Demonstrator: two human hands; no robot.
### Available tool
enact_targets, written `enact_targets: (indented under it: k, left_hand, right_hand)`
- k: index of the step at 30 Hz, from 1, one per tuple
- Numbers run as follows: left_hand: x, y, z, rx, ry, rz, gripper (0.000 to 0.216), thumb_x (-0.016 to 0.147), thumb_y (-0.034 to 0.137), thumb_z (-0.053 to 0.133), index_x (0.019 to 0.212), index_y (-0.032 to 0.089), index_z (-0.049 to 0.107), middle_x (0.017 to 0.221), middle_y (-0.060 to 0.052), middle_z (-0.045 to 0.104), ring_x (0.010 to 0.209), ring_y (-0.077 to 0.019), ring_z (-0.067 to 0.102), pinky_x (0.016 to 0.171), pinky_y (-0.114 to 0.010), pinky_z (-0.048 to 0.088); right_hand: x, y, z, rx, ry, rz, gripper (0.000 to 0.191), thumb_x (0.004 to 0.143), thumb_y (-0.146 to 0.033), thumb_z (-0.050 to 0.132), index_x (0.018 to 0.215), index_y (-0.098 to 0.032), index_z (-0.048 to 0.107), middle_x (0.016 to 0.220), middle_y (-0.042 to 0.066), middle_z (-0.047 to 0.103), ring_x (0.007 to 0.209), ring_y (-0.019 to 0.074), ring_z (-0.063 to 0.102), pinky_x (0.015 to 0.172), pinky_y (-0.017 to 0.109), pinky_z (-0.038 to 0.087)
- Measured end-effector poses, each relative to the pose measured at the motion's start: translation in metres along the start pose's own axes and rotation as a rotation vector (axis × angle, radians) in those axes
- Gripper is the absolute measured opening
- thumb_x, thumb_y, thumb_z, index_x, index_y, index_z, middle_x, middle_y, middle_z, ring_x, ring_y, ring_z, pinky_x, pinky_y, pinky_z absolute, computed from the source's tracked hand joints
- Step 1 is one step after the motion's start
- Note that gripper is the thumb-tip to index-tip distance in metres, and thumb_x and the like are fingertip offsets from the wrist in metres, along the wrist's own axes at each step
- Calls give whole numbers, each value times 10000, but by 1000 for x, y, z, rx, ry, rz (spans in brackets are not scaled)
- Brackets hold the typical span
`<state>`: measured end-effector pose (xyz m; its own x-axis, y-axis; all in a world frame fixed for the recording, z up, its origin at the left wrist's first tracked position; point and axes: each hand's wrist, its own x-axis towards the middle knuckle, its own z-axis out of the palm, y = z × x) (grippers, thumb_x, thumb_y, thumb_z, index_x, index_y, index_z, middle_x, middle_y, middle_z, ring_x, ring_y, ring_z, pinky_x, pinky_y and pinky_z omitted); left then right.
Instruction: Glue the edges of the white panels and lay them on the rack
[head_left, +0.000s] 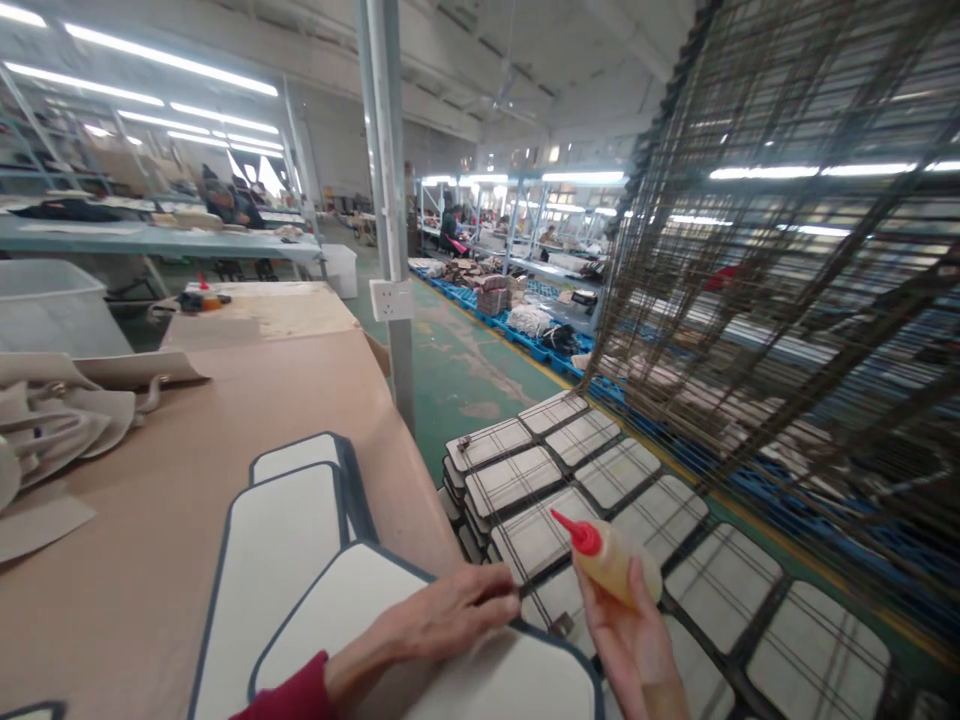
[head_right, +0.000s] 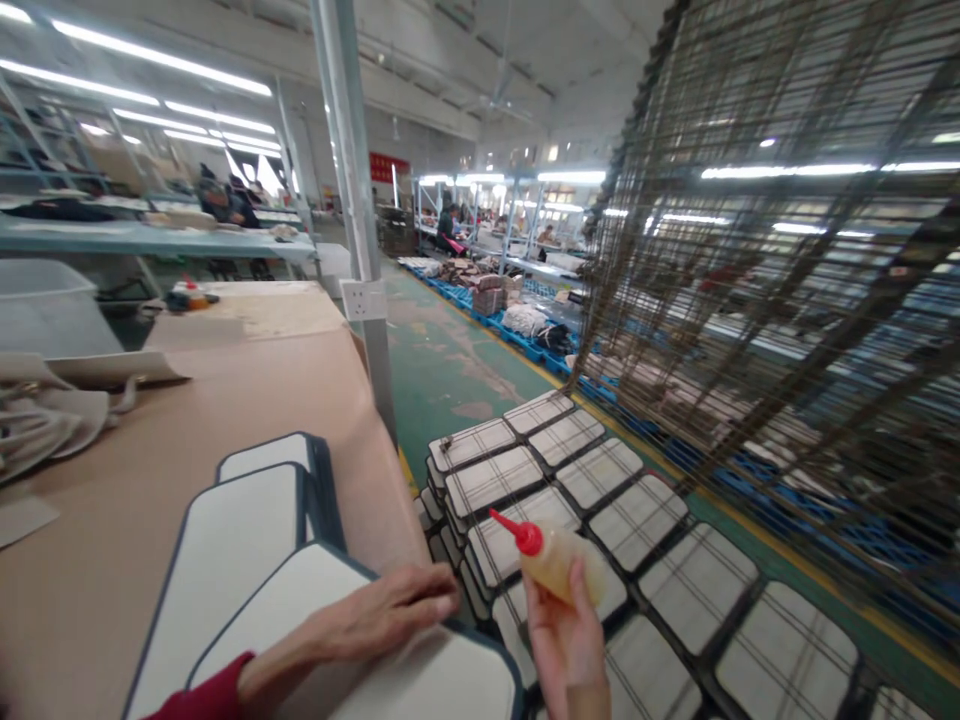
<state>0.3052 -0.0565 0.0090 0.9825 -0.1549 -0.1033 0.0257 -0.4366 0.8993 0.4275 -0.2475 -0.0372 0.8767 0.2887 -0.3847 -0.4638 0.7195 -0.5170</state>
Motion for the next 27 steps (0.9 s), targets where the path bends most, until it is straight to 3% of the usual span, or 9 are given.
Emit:
enact_targets:
  k: [4, 8, 13, 18, 20, 27]
  left_hand:
    - [-4, -6, -15, 33, -117, 15, 275, 865, 410, 530, 924, 182, 673, 827, -17, 650, 769, -172, 559, 687, -229, 421]
    - [-5, -7, -14, 144, -134, 86, 334, 904, 453, 473, 928, 191, 680, 817, -28, 662, 741, -164, 563, 695, -218, 425]
    - [-14, 2, -7, 297, -9, 64, 345, 926, 433, 440, 843, 207, 686, 704, -23, 635, 684, -153, 553, 747, -227, 407]
    - [-32, 10, -7, 186, 140, -54, 278, 870, 420, 511, 897, 210, 691, 799, -14, 666, 736, -169, 562, 679, -215, 408]
    - [-35, 12, -9, 154, 162, -78, 281, 859, 409, 511, 828, 192, 687, 763, -5, 646, 704, -161, 545, 639, -213, 397]
    - [-33, 36, -44, 332, 188, 23, 378, 891, 404, 468, 612, 184, 598, 607, -7, 537, 624, -141, 493, 610, -216, 370]
  right_hand:
    - [6, -40, 15, -50, 6, -86, 463, 631, -245, 856, 1036, -140, 657, 1072, 87, 704, 954, 198, 673, 797, 287, 581]
    - [5, -61, 37, -162, -43, -153, 560, 477, -223, 920, 977, -159, 675, 987, 78, 723, 870, 201, 690, 714, 246, 588]
    - [12, -65, 50, -305, -124, -190, 501, 458, -311, 931, 872, -160, 693, 920, 64, 728, 818, 189, 689, 694, 231, 585]
    - [17, -66, 60, -335, -174, -185, 560, 445, -340, 938, 913, -147, 699, 909, 63, 722, 817, 199, 681, 690, 251, 590]
    - [17, -68, 65, -347, -200, -202, 578, 450, -326, 939, 947, -150, 700, 900, 46, 719, 800, 179, 673, 680, 239, 587]
    - [13, -74, 81, -352, -225, -202, 593, 378, -256, 958, 902, -137, 708, 826, 40, 720, 716, 161, 664, 616, 229, 586]
